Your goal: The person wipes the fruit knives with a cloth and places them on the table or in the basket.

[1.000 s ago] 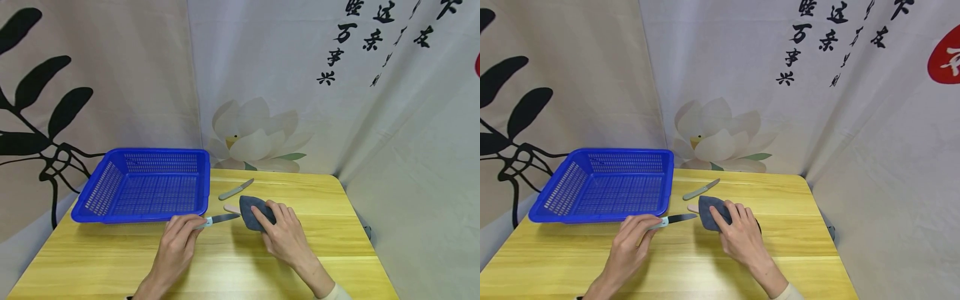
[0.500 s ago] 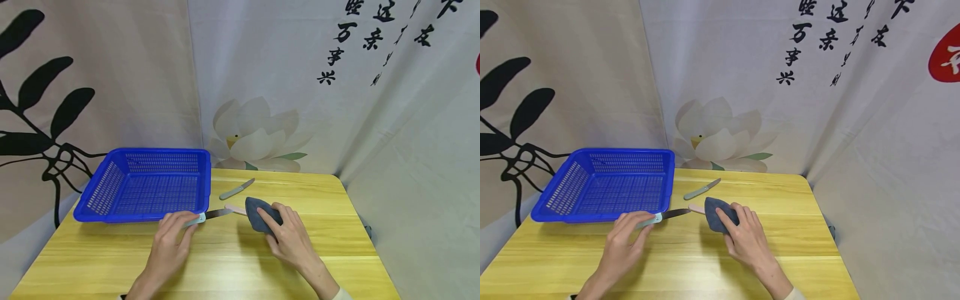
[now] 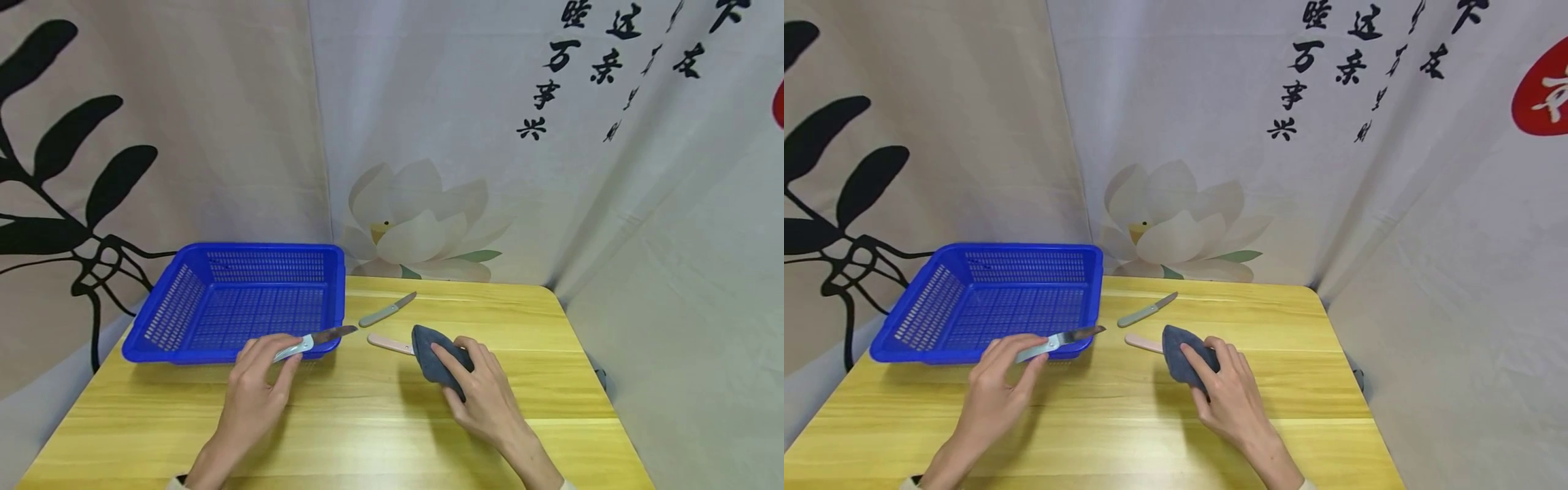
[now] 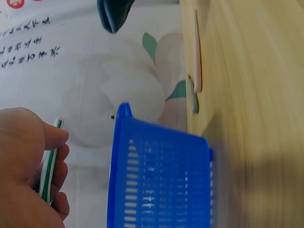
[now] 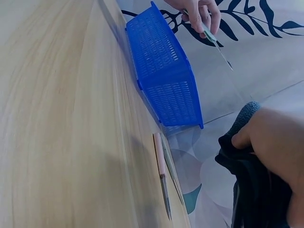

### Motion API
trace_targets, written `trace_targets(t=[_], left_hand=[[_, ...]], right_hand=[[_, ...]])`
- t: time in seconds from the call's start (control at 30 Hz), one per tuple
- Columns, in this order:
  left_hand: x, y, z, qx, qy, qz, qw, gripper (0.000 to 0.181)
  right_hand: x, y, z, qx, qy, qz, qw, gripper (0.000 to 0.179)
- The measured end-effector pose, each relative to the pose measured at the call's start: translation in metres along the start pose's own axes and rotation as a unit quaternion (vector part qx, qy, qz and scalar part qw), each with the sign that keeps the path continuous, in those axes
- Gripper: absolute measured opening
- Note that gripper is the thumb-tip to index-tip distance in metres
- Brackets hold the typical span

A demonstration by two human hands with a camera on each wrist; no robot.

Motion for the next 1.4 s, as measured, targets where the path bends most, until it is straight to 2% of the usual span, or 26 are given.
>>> trace_targets(t=[0.3,0.53,0.8,1.07,1.4], left_hand=[[0.012,-0.014,0.005,0.029,0.01,0.016,0.9994,0.033],[0.013,-0.024,0.008,-0.001,0.03,0.036,0.9989,0.038],[0.024,-0.042,0.015,0.001,0.024,0.064,0.9976,0.038],[0.04,-0.059,0.026,0.013,-0.003,0.093,0.9956,0.035],[0.06,-0.078,0.039,0.045,-0.07,0.106,0.9909,0.032]], right_hand=[[0.001,-0.001,-0.004,-0.031,-0.01,0.046,0.9984,0.073],[0.004,-0.002,-0.004,-0.038,-0.002,0.089,0.9953,0.074],[0.006,-0.003,-0.004,-0.028,0.0,0.129,0.9913,0.074],[0.005,-0.004,-0.006,-0.019,0.0,0.156,0.9876,0.076],[0.008,-0.002,-0.01,-0.031,-0.001,0.154,0.9876,0.077]])
Point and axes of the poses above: each hand's wrist, its own z-axis towards the middle knuckle, its own x-axis out of the back of the hand, y = z × x, the point moved 1 cm from there along z, towards the middle knuckle, and after that the axes turned 7 degrees about -y, right-handed, at the moved point
